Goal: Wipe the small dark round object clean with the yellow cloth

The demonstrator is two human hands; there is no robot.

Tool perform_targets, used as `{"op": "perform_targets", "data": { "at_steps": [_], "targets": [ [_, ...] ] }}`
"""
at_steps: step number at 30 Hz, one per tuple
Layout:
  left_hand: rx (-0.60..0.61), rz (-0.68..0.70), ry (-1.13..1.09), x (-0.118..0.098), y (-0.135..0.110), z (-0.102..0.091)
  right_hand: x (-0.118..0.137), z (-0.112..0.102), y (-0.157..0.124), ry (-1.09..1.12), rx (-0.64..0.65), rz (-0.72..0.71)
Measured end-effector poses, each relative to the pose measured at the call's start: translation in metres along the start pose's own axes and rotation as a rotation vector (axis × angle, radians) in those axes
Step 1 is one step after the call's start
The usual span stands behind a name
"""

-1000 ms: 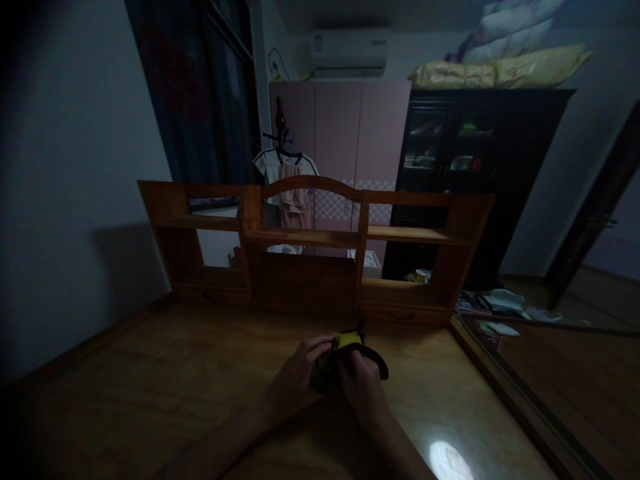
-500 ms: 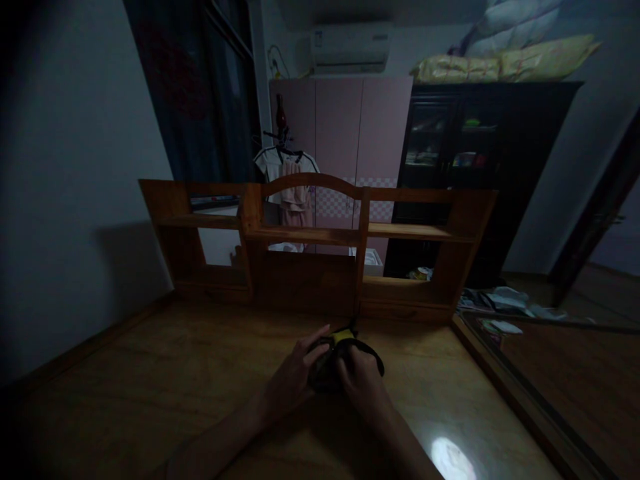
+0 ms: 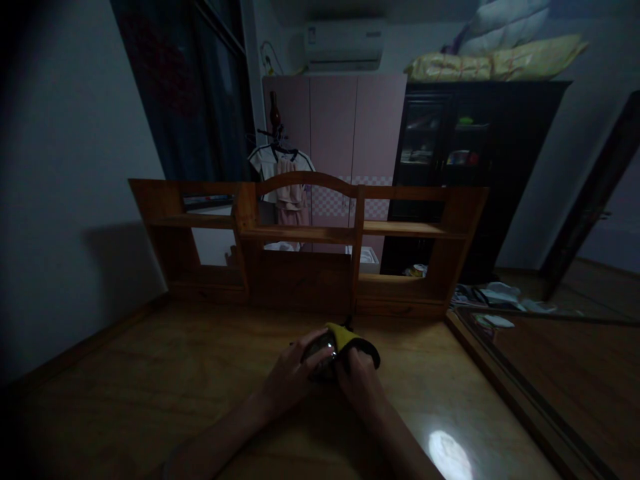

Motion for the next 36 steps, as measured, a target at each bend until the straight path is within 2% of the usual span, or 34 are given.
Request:
{"op": "perform_targets", "data": {
  "at_steps": [3, 5, 9, 13, 16, 21, 28, 36],
  "targets": [
    [-0.005, -0.039, -0.01, 0.002, 0.0, 0.0, 0.001, 0.0, -0.002, -0.068, -0.043, 0.008],
    [-0.016, -0.083, -0.046, 0.005, 0.001, 0.001, 0.001, -0.001, -0.004, -0.129, -0.118, -0.015],
    [-0.035, -0.209, -0.171, 0.011, 0.0, 0.005, 0.006, -0.004, -0.007, -0.268, -0.237, -0.153],
    [0.029, -0.485, -0.429, 0.015, -0.003, 0.012, 0.012, -0.005, -0.008, -0.417, -0.168, -0.298],
    [0.063, -0.579, -0.612, 0.013, -0.003, 0.015, 0.013, -0.006, -0.008, -0.533, -0.12, -0.38],
    [0.075, -0.614, -0.644, 0.014, -0.004, 0.012, 0.012, -0.008, -0.005, -0.583, -0.048, -0.46],
    [0.115, -0.528, -0.541, 0.016, -0.001, 0.005, 0.002, -0.007, 0.001, -0.353, -0.019, -0.211],
    [0.114, -0.471, -0.417, 0.018, -0.002, 0.001, 0.004, -0.005, 0.002, -0.212, 0.044, -0.189]
  ]
}}
Point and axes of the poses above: each hand's wrist, its own y-axis towards the middle knuckle, its own z-axis out of the palm, x = y × z, the point moved 4 cm from there along y, towards the middle knuckle, and after that the axes turned 6 degrees about -y, right-handed, at the moved point
